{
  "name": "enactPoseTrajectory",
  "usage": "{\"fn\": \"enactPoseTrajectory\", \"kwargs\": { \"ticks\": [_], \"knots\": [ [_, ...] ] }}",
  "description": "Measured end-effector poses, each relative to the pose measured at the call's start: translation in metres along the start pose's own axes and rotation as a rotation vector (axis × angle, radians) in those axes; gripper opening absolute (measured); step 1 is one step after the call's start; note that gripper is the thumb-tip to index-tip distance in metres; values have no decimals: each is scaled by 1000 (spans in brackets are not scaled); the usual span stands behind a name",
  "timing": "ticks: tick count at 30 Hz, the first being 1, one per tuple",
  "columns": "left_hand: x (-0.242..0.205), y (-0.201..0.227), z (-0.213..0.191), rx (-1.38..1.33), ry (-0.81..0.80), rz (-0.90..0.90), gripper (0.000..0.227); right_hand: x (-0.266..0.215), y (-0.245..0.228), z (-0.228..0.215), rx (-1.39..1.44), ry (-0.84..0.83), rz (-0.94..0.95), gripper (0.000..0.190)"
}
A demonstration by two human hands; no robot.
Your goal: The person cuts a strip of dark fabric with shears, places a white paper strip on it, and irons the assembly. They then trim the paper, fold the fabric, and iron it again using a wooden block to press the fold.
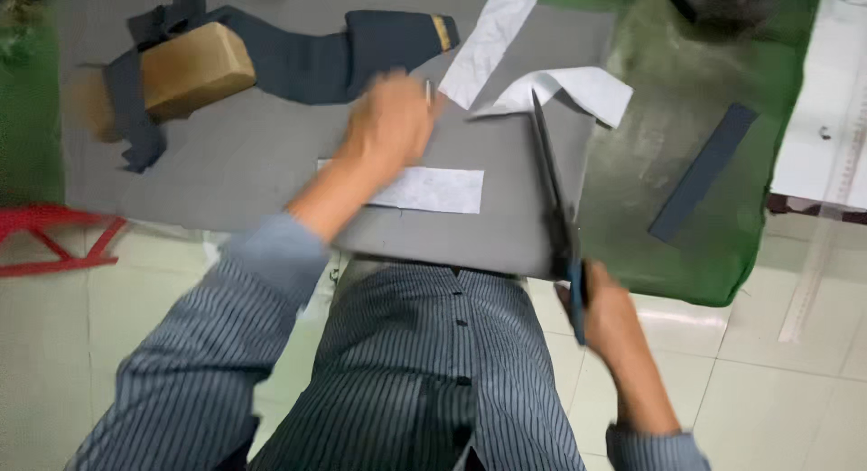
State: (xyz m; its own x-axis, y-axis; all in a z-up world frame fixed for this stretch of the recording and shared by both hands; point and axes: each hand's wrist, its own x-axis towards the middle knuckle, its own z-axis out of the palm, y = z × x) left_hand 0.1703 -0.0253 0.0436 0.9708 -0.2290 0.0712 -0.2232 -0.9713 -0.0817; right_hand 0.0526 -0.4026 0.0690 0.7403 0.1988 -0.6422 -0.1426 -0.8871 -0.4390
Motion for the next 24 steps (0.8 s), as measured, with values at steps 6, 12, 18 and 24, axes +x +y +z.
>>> {"fn": "enactPoseTrajectory", "kwargs": {
  "ticks": [6, 12, 18, 24],
  "knots": [
    [-135, 60, 18, -400, 241, 299, 11, 85, -30, -27, -568, 179, -65, 58],
    [-118, 47, 60, -294, 341, 191, 23, 80, -87, -41, -396, 189, -87, 89],
    [-106, 28, -7, -653, 152, -60, 4, 56, -100, -24, -366, 315, -160, 87],
    [-87, 14, -64, -2109, 200, -980, 19, 45, -168, 49, 700, -64, -451, 124]
  ]
}}
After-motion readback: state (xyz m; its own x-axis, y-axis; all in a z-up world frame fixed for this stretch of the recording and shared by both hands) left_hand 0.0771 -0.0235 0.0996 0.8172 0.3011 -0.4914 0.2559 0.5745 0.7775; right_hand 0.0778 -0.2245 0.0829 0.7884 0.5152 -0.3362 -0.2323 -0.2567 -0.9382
